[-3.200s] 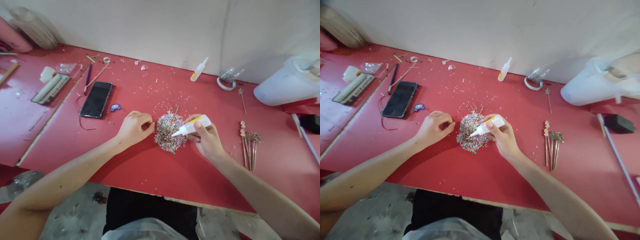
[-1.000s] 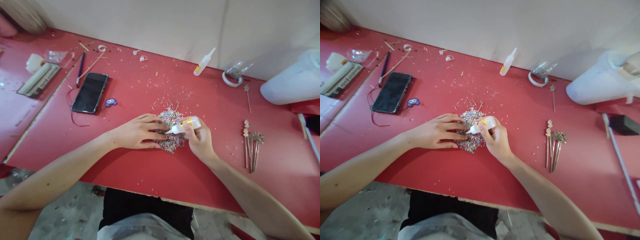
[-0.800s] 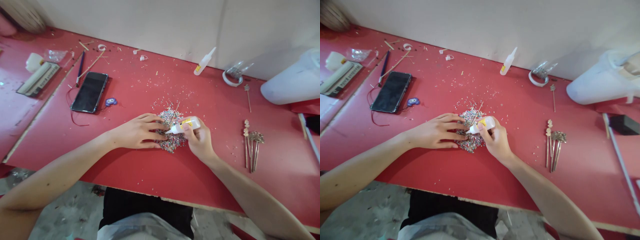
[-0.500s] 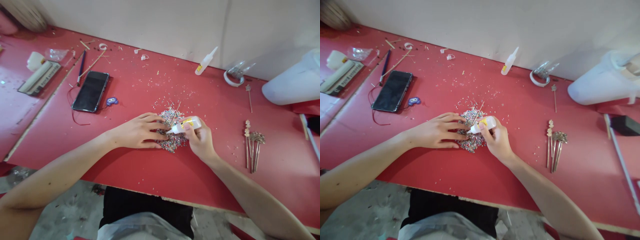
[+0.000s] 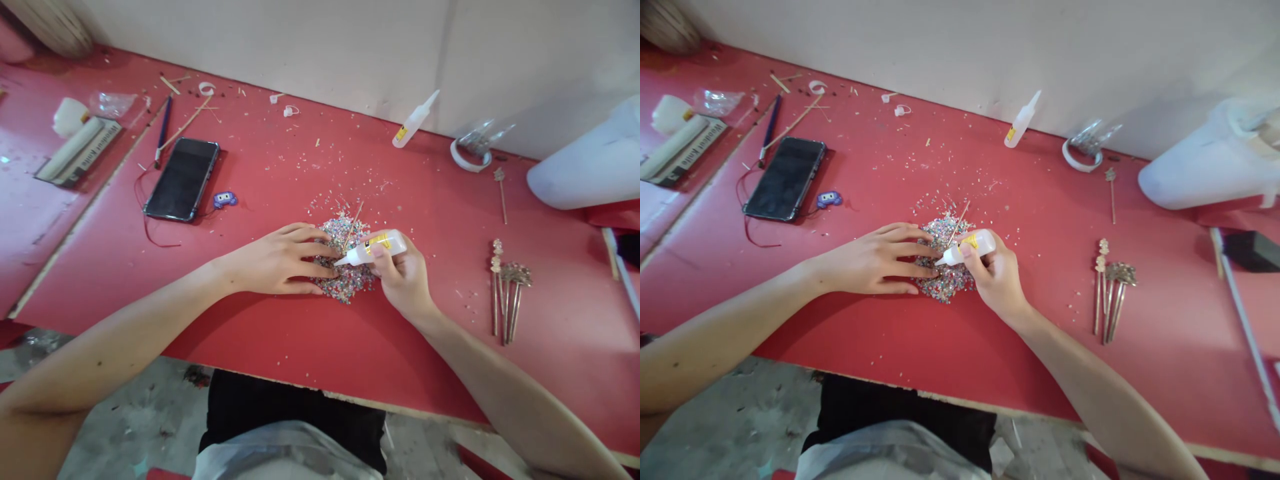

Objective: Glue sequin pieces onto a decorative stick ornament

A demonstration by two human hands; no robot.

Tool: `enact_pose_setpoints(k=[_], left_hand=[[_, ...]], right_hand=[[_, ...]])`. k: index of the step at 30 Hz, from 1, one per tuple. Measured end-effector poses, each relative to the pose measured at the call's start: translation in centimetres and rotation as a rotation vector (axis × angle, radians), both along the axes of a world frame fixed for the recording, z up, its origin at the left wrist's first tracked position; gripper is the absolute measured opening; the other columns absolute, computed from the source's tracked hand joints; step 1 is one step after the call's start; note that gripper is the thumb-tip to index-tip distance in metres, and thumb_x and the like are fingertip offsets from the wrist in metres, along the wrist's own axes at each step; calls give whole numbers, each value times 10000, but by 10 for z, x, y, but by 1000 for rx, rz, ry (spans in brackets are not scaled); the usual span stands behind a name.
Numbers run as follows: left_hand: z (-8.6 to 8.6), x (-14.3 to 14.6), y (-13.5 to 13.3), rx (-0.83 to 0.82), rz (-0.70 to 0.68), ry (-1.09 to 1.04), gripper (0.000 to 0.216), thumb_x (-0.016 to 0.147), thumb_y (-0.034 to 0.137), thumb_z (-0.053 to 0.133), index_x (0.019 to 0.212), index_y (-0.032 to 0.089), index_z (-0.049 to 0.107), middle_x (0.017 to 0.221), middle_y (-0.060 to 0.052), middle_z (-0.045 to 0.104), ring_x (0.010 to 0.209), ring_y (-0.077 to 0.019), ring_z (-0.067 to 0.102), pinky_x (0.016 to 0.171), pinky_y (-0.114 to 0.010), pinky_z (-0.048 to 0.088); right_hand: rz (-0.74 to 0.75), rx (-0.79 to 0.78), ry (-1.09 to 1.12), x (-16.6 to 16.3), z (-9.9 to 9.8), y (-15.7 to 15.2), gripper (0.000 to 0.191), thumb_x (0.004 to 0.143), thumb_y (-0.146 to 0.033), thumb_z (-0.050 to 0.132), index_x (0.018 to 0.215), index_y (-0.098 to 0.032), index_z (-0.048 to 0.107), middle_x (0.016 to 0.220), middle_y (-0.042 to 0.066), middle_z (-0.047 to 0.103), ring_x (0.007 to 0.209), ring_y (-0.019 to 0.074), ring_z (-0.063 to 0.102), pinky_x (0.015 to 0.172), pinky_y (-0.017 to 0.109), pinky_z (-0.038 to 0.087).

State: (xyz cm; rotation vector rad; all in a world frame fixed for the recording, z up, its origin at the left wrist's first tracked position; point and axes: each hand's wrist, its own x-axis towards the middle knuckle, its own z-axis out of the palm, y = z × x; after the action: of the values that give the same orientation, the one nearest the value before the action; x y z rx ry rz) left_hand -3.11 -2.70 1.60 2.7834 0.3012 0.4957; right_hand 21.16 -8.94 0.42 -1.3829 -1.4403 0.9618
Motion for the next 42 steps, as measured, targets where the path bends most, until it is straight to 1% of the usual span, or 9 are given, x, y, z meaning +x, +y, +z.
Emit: enact_pose_setpoints(k=[6,13,20,32,35,39,42], left_hand=[[1,0,0,3,1,6,305,943,443,547,1157,273,682,1313,-50,620,1294,-279,476,1094,-456,361],[2,1,0,-4,1,11,298,938,433,560,1170,286,674,1308,-54,623,1298,-273,473,1094,-452,358],[2,0,0,-1,0,14,305,944,438,546,1164,273,677,1316,-52,618,1299,-281,472,1093,-461,360],[2,0,1,-5,-3,17,303,939,437,554,1176,288,671,1312,-52,620,1301,-274,468,1098,-454,353],[2,1,0,-6,-5,19,308,946,437,542,1175,276,672,1320,-49,615,1302,-279,467,1097,-455,353],[3,1,0,-15,-8,17,302,942,430,552,1174,279,674,1315,-56,617,1302,-275,467,1097,-451,353],[3,1,0,-9,-6,12,301,938,430,560,1178,287,672,1310,-54,621,1294,-273,474,1095,-450,355]], right_hand=[[8,-9,-20,0,2,0,307,891,-502,575,926,-205,645,653,-19,522,491,81,393,425,221,293],[9,7,-58,-1,2,0,311,892,-510,569,921,-209,645,664,-11,528,507,90,409,425,224,309],[7,-9,-77,-1,3,-1,300,903,-502,562,942,-216,643,651,-24,526,462,68,350,414,225,291],[3,32,-90,-2,2,0,342,892,-546,549,928,-219,639,651,-9,542,454,86,367,404,235,280],[8,45,-125,-3,5,0,341,898,-542,538,912,-216,637,690,3,569,482,92,409,418,238,300],[32,73,-220,-5,15,1,321,916,-507,523,889,-207,633,743,16,598,536,97,478,444,235,324],[47,94,-311,-7,22,0,295,922,-478,520,878,-205,621,692,-3,592,494,84,457,442,231,324]])
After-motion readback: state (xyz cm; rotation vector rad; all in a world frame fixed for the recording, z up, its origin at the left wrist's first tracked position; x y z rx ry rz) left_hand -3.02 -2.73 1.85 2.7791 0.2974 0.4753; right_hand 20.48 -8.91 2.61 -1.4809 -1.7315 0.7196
